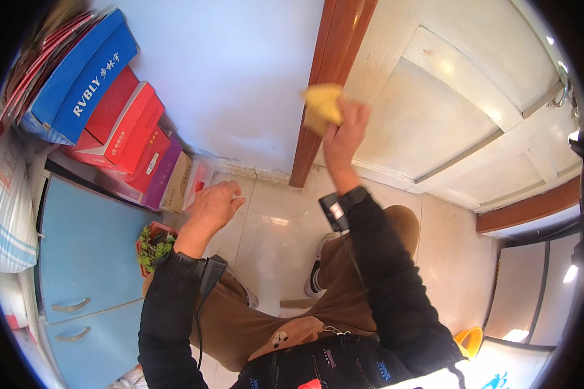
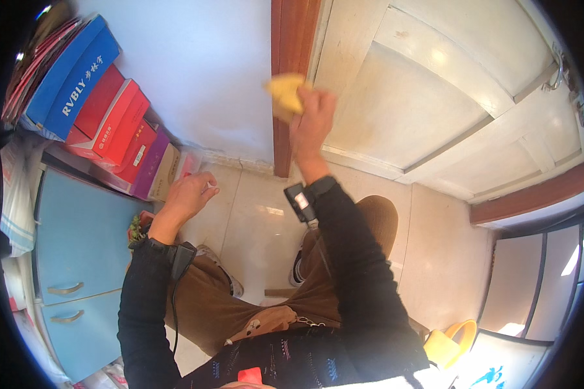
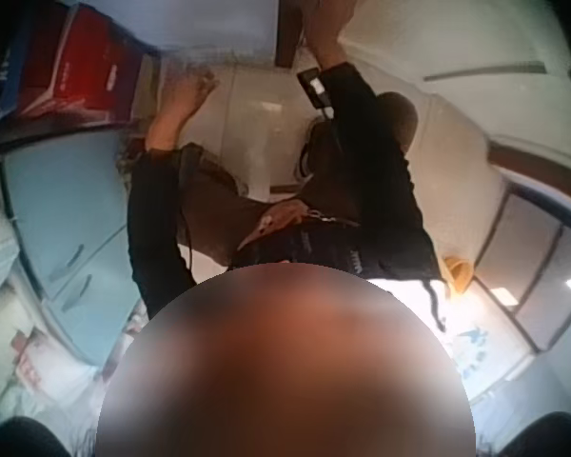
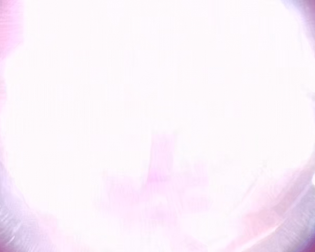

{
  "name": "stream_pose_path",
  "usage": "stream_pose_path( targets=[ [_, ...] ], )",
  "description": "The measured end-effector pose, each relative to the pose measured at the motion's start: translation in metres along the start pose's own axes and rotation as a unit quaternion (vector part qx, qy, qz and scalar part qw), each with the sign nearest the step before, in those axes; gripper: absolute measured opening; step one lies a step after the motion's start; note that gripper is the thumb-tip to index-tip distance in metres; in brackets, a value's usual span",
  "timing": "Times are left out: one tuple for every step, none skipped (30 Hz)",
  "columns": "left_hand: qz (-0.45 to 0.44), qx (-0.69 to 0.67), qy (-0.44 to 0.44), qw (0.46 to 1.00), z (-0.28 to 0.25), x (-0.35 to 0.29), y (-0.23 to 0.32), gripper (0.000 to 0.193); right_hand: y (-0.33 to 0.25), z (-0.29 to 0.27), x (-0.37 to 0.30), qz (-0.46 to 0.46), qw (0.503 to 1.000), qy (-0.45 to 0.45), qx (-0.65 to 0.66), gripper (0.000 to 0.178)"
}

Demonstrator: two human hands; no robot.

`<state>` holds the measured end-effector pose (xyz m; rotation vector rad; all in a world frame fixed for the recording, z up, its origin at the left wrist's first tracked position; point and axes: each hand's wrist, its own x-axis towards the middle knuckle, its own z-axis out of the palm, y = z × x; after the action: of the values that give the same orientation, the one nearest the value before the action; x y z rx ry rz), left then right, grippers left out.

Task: The person wipes a white interior door with a yellow sponge, then moves to a green exterior door and wipes its surface and frame. The person dips the sponge into a yellow bucket of water mid-task and continues wiping both doors.

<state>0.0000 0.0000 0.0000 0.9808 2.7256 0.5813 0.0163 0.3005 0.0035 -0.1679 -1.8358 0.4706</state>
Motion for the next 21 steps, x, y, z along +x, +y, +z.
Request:
stream_pose_path(
  targets=[
    [-0.001,0.002,-0.002,1.000,0.002,0.000,0.000,0.022,0.004,-0.002,-0.032,0.036,0.998,-0.041,-0.019,0.042],
    [-0.003,0.006,-0.002,1.000,0.003,-0.001,-0.001,0.022,0.006,-0.003,-0.062,0.073,0.993,-0.084,-0.029,0.042],
    [-0.009,0.008,-0.013,1.000,0.002,-0.001,-0.002,0.021,0.009,-0.003,-0.085,0.148,0.977,-0.146,-0.046,0.042],
    [-0.015,0.017,-0.019,1.000,-0.003,-0.001,-0.007,0.021,0.010,0.005,-0.102,0.145,0.979,-0.139,-0.034,0.041],
    [-0.022,0.015,-0.023,0.999,-0.004,-0.002,-0.008,0.021,0.011,0.008,-0.116,0.173,0.971,-0.159,-0.034,0.040],
    [-0.014,0.018,-0.016,1.000,-0.010,-0.003,-0.014,0.021,0.010,0.016,-0.129,0.214,0.958,-0.186,-0.030,0.039],
    [-0.020,0.018,-0.022,0.999,-0.006,-0.001,-0.014,0.022,0.018,0.015,-0.137,0.216,0.961,-0.169,-0.028,0.037],
    [-0.027,0.023,-0.029,0.999,-0.005,-0.001,-0.015,0.022,0.022,0.018,-0.146,0.233,0.959,-0.159,-0.023,0.035],
    [-0.042,0.032,-0.042,0.998,-0.005,0.000,-0.016,0.023,0.025,0.022,-0.157,0.242,0.960,-0.142,-0.010,0.033],
    [-0.031,0.034,-0.034,0.998,-0.004,0.000,-0.017,0.023,0.027,0.024,-0.169,0.277,0.952,-0.130,0.001,0.030],
    [-0.027,0.038,-0.032,0.998,-0.004,0.000,-0.017,0.023,0.031,0.026,-0.181,0.346,0.927,-0.145,0.013,0.031],
    [-0.024,0.040,-0.032,0.998,-0.002,-0.001,-0.016,0.024,0.035,0.027,-0.194,0.409,0.898,-0.159,0.028,0.032],
    [-0.021,0.035,-0.031,0.999,-0.001,-0.002,-0.015,0.024,0.038,0.028,-0.205,0.490,0.852,-0.182,0.025,0.033],
    [-0.017,0.030,-0.030,0.999,0.000,-0.002,-0.014,0.024,0.045,0.030,-0.213,0.533,0.817,-0.205,0.073,0.034],
    [-0.020,0.025,-0.033,0.999,0.001,-0.002,-0.014,0.024,0.053,0.032,-0.217,0.591,0.764,-0.236,0.104,0.035],
    [-0.019,0.027,-0.037,0.999,0.001,-0.001,-0.014,0.024,0.059,0.033,-0.222,0.660,0.693,-0.267,0.115,0.037],
    [-0.025,0.028,-0.045,0.998,0.001,-0.001,-0.015,0.024,0.061,0.035,-0.226,0.677,0.665,-0.217,0.229,0.036],
    [-0.036,0.024,-0.053,0.998,-0.001,-0.001,-0.017,0.024,0.061,0.038,-0.228,0.699,0.616,-0.164,0.323,0.035],
    [-0.034,0.023,-0.049,0.998,-0.002,-0.001,-0.017,0.024,0.061,0.041,-0.228,0.710,0.559,-0.107,0.414,0.035],
    [-0.030,0.025,-0.048,0.998,-0.002,-0.002,-0.018,0.024,0.059,0.047,-0.227,0.709,0.538,-0.096,0.446,0.032],
    [-0.023,0.016,-0.037,0.999,-0.003,-0.002,-0.018,0.024,0.058,0.051,-0.223,0.689,0.541,-0.104,0.471,0.034]
  ],
)
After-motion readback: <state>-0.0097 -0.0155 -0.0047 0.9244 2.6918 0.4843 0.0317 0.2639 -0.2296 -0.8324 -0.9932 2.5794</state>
